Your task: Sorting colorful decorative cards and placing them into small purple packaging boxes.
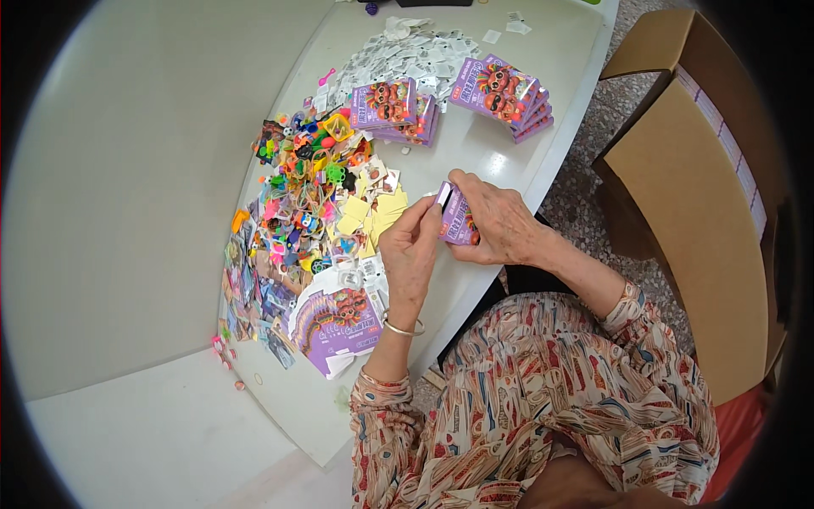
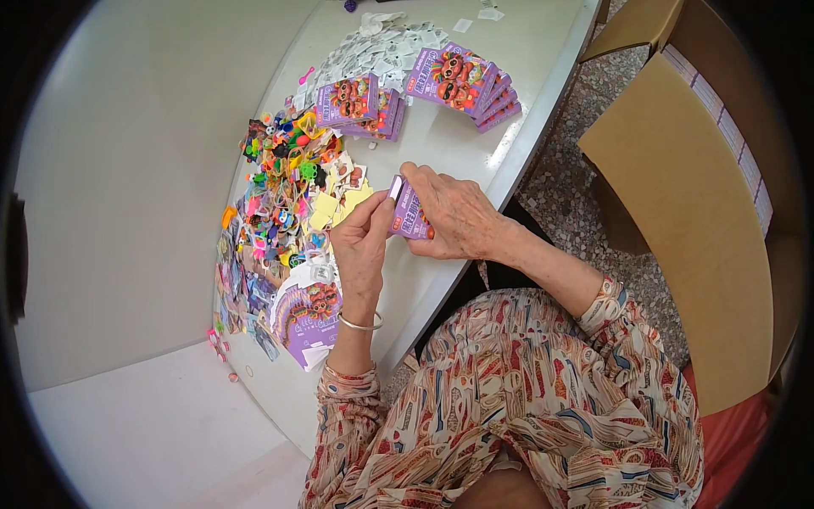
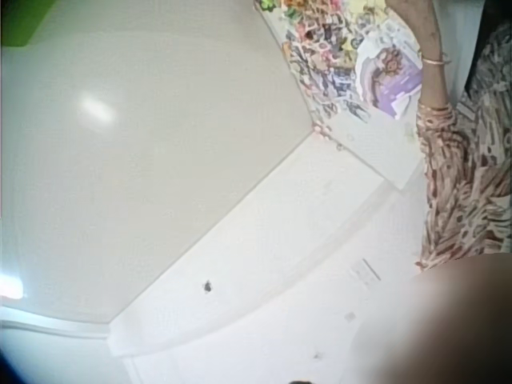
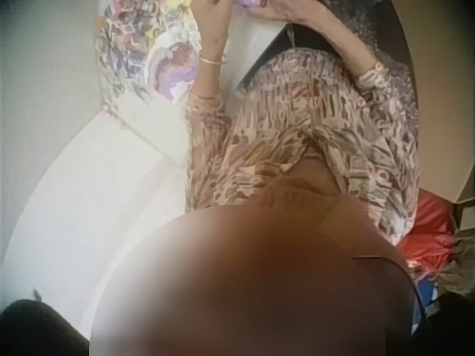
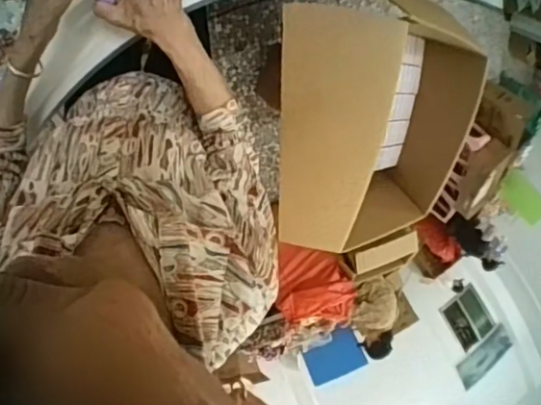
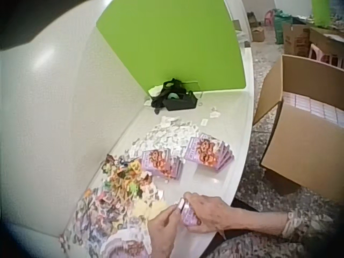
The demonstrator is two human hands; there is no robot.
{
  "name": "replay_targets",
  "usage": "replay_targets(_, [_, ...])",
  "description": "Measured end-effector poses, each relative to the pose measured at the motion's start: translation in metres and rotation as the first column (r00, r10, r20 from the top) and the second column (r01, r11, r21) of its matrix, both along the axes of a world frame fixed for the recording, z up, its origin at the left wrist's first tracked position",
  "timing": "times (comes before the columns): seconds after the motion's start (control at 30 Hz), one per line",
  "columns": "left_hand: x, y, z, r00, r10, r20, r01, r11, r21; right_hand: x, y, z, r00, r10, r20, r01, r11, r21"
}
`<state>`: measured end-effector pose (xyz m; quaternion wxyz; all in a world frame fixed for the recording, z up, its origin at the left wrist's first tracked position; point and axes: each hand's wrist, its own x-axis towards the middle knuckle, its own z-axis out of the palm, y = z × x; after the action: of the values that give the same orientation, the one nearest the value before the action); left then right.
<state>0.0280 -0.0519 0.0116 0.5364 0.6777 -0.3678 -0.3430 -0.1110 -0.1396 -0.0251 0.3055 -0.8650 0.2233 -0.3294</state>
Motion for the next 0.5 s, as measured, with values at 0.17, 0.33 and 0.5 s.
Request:
replay_targets(0.17, [-0.006, 0.005, 0.005, 0.962, -0.028, 0.27, 0.023, 0.999, 0.024, -0.001, 0.001, 0.0, 1.0, 0.004, -0.008, -0.004, 1.0, -0.028])
replay_targets(0.33, [-0.018, 0.01, 0.012, 0.838, -0.127, 0.531, 0.137, 0.99, 0.02, -0.002, 0.001, 0.001, 1.0, 0.017, 0.021, -0.017, 1.0, -0.015])
replay_targets(0.5, [-0.033, 0.014, 0.001, 0.815, -0.05, 0.577, 0.046, 0.999, 0.02, 0.003, 0.001, -0.003, 1.0, 0.027, 0.014, -0.027, 1.0, -0.003])
